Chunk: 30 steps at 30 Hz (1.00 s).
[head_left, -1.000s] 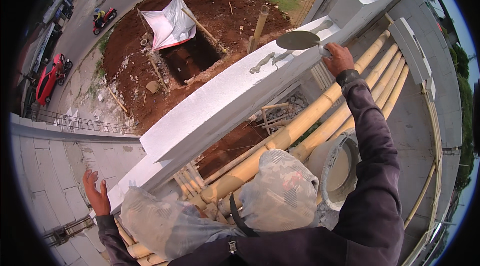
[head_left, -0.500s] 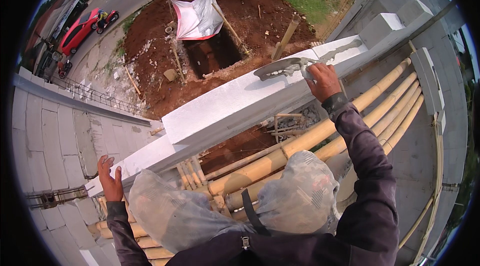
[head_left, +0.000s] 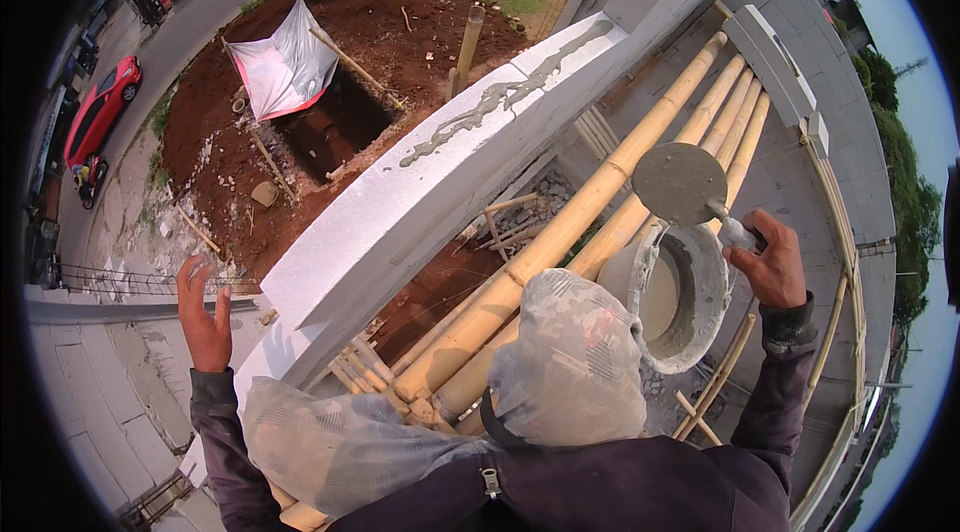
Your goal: The person applies mortar to a wall using a trowel and places white rectangular blocks on top, adjusting their position to align with the existing wall. The person repeatedly scoops mortar, spreads it, and sets blocks in a linear sequence along the wall.
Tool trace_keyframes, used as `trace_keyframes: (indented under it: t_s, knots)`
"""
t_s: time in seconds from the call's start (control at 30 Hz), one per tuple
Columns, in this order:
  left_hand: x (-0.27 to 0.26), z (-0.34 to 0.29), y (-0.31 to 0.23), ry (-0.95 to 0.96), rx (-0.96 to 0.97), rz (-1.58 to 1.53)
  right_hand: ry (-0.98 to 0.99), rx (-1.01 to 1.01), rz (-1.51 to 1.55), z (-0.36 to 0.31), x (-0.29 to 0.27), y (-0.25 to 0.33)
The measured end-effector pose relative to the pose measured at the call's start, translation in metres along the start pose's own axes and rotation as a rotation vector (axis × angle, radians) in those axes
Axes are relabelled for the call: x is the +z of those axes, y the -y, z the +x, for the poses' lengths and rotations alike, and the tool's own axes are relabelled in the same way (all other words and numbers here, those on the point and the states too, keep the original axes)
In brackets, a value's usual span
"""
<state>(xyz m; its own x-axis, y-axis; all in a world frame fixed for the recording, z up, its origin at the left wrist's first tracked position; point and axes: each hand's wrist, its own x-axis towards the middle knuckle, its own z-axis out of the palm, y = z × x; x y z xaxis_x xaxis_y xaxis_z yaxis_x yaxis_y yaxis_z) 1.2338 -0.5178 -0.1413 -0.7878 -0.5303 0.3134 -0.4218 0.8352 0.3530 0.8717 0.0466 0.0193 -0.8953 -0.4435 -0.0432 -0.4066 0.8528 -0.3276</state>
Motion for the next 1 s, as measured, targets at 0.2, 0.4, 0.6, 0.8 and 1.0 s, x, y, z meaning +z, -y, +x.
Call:
trace_keyframes:
  t_s: [0.2,0.4,0.6,0.8,1.0]
  knots:
    - [0.041,0.071,-0.034,0.059,0.217,-0.079,0.090,0.406,-0.640,-0.089,0.031,-0.094]
    - [0.039,0.111,-0.068,0.106,0.364,-0.093,0.307,0.466,-0.559,-0.062,0.160,-0.119]
    - [0.049,0.127,-0.050,0.172,0.342,-0.041,0.225,0.525,-0.056,-0.095,0.066,-0.138]
    - [0.076,0.123,-0.040,0.417,0.269,0.015,0.293,0.437,0.593,-0.045,0.009,-0.140]
    - [0.060,0.082,-0.066,0.647,0.176,0.128,0.223,0.006,0.601,0.184,0.006,-0.162]
